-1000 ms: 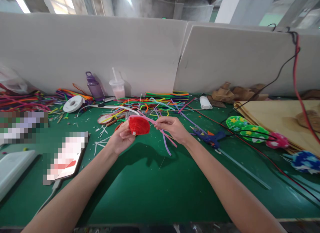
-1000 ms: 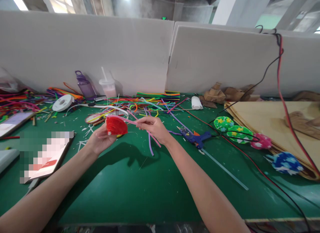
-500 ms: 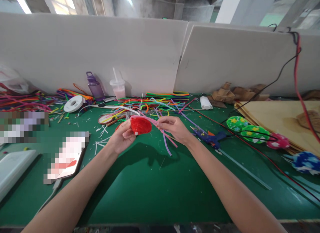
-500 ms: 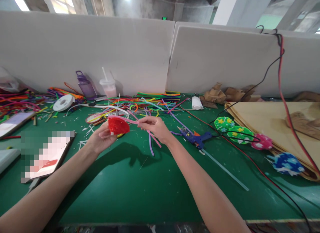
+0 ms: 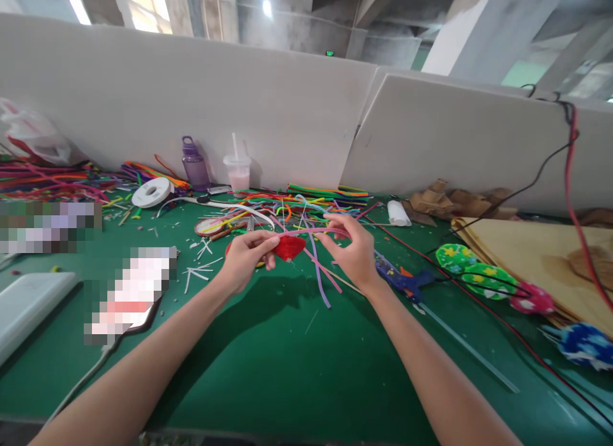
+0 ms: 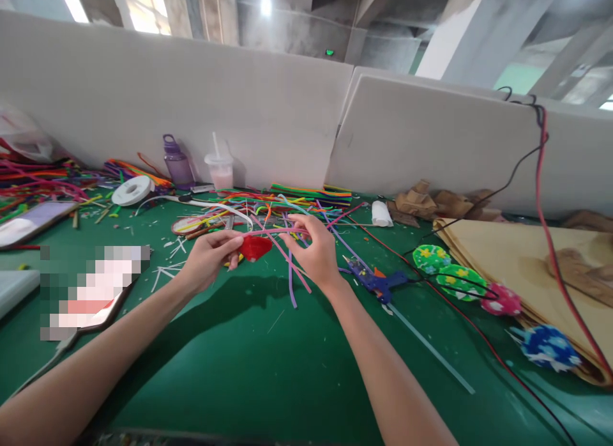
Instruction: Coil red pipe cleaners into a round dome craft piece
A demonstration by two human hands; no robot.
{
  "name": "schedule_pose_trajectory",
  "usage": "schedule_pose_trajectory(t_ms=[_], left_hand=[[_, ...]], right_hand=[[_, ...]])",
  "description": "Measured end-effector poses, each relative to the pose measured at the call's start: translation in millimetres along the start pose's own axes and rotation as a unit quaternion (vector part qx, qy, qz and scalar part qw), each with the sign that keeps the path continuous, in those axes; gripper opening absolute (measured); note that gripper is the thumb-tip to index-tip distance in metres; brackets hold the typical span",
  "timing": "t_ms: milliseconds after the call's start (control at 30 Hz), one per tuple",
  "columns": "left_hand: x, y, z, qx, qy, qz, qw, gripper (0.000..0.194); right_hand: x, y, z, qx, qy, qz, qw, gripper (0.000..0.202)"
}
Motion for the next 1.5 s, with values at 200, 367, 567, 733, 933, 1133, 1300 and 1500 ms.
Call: schedule_pose_trajectory(t_ms=[200, 367, 567, 733, 933, 1133, 1300, 1500], left_hand=[[-3, -7.9, 3, -0.038, -0.027, -0.061, 0.997, 0.023], [-7, -8.2, 3, -0.03, 0.006, -0.032, 0.999, 0.041], [-13, 4.3, -3, 0.003, 0.064, 0.086, 0.994, 0.055], [-19, 5.6, -8, 0.007, 0.13, 0.221, 0.967, 0.037], [-22, -7.9, -3, -0.031, 0.212, 0.333, 0.918, 0.036], [-31, -13.5, 4, -0.033, 0.216, 0.231, 0.948, 0.029], [-25, 5.6, -2, 0.079, 0.099, 0.118, 0.985, 0.028], [4, 11.4, -3, 0.077, -0.072, 0.026, 0.994, 0.039]], right_hand=[[-29, -25, 14, -0.096, 0.171, 0.132, 0.972, 0.02], [-39, -23, 14, -0.098, 0.218, 0.194, 0.952, 0.026], [-30, 8, -2, 0.01, 0.194, 0.196, 0.961, 0.028], [3, 27, -9, 0.106, 0.04, 0.108, 0.988, 0.016], [9, -7, 2, 0.017, -0.111, -0.055, 0.992, 0.019], [-5, -44, 21, -0.136, -0.187, -0.12, 0.965, 0.021], [8, -53, 30, -0.165, -0.252, -0.17, 0.938, 0.021], [12, -52, 29, -0.173, -0.253, -0.182, 0.934, 0.023]])
Point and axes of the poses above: each hand's wrist, its own z-axis away from the middle knuckle, its own y-axis out of the back of the hand, x = y × z, the point moved 8 cm from there along -z, towards the middle knuckle, and after that the axes turned 9 degrees about x, right-handed, at the moved point
